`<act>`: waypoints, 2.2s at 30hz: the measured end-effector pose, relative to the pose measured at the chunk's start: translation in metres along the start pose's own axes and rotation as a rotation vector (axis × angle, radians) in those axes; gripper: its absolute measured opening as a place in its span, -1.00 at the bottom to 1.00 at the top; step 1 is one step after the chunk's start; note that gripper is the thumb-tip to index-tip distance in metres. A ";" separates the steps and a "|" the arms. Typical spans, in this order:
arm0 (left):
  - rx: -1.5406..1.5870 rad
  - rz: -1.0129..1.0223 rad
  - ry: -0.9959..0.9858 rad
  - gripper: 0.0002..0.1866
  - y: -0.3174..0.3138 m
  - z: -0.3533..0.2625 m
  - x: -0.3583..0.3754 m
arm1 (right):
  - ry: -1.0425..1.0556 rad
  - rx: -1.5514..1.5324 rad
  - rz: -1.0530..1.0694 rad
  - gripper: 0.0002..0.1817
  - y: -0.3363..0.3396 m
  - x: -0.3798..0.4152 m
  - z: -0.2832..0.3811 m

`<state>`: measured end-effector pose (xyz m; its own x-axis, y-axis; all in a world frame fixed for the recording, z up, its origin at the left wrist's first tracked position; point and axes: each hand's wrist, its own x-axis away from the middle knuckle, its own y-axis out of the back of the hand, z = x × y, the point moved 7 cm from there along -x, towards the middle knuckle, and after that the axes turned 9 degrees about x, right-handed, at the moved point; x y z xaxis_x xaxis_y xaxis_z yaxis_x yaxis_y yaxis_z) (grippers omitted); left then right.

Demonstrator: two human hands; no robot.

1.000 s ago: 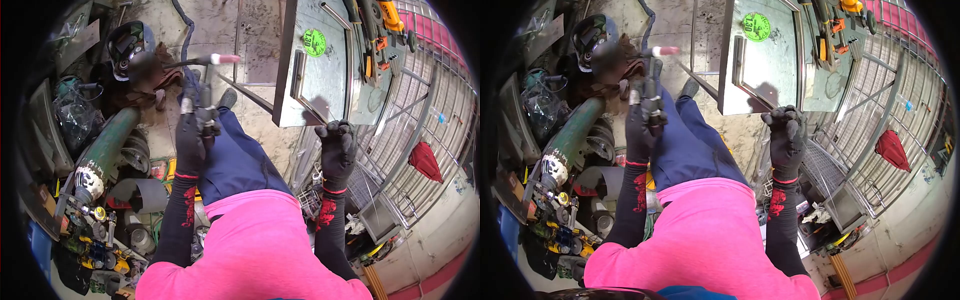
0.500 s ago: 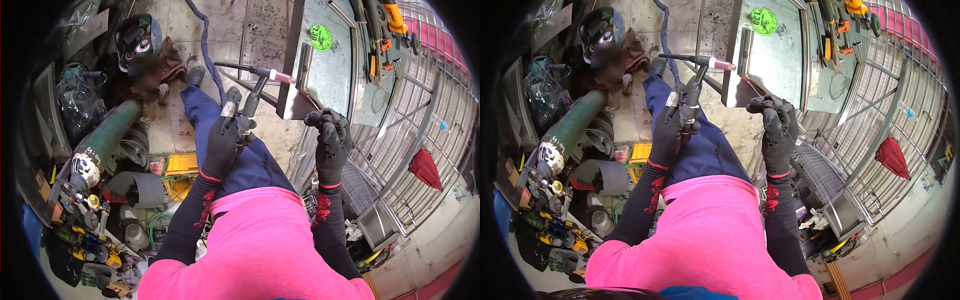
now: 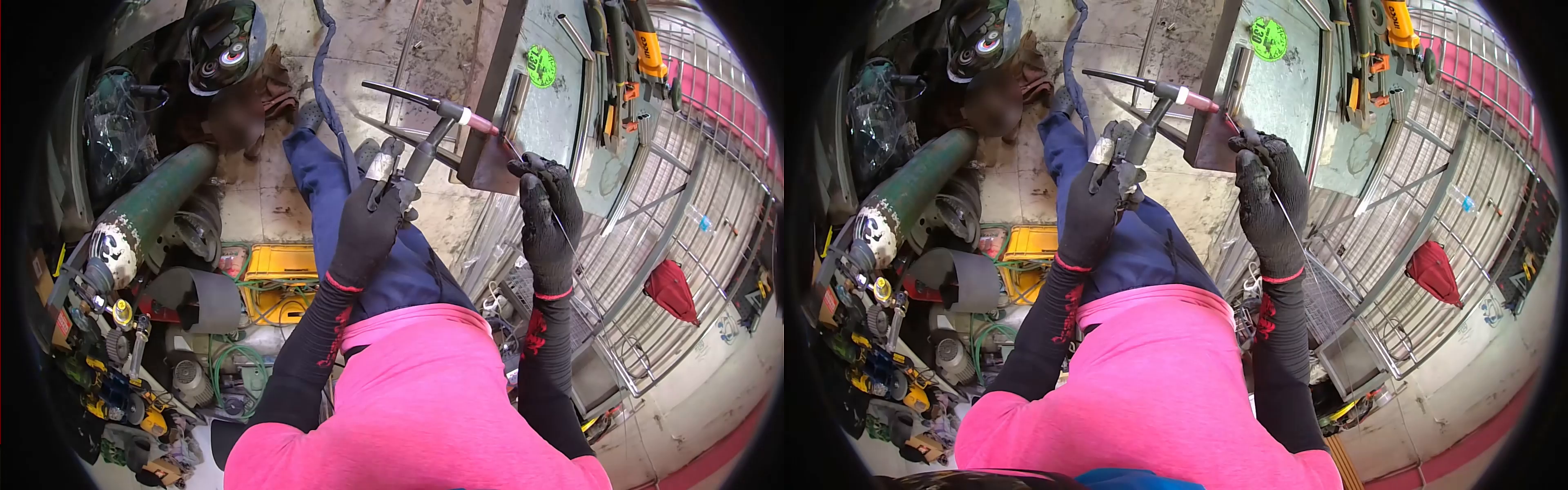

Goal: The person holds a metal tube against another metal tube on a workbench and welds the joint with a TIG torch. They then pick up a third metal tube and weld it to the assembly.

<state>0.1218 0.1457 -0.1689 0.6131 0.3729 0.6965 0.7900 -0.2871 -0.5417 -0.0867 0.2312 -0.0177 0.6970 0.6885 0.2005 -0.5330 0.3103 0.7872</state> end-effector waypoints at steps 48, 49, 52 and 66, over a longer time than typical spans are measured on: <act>-0.263 -0.077 -0.144 -0.77 -0.010 -0.034 0.005 | 0.083 0.041 -0.050 -0.77 0.001 -0.007 0.009; -0.277 -0.034 -0.152 -0.78 -0.012 -0.037 0.005 | 0.044 -0.025 -0.055 -0.77 0.002 -0.007 0.005; -0.297 -0.040 -0.189 -0.78 -0.012 -0.041 0.004 | -0.022 -0.174 -0.054 -0.74 0.008 -0.001 -0.004; -0.209 -0.029 -0.064 -0.80 -0.007 -0.036 0.001 | 0.056 -0.129 -0.096 -0.73 0.007 0.003 -0.011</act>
<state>0.1164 0.1166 -0.1477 0.5943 0.4365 0.6754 0.7943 -0.4501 -0.4080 -0.0942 0.2429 -0.0181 0.7219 0.6858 0.0920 -0.5244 0.4555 0.7193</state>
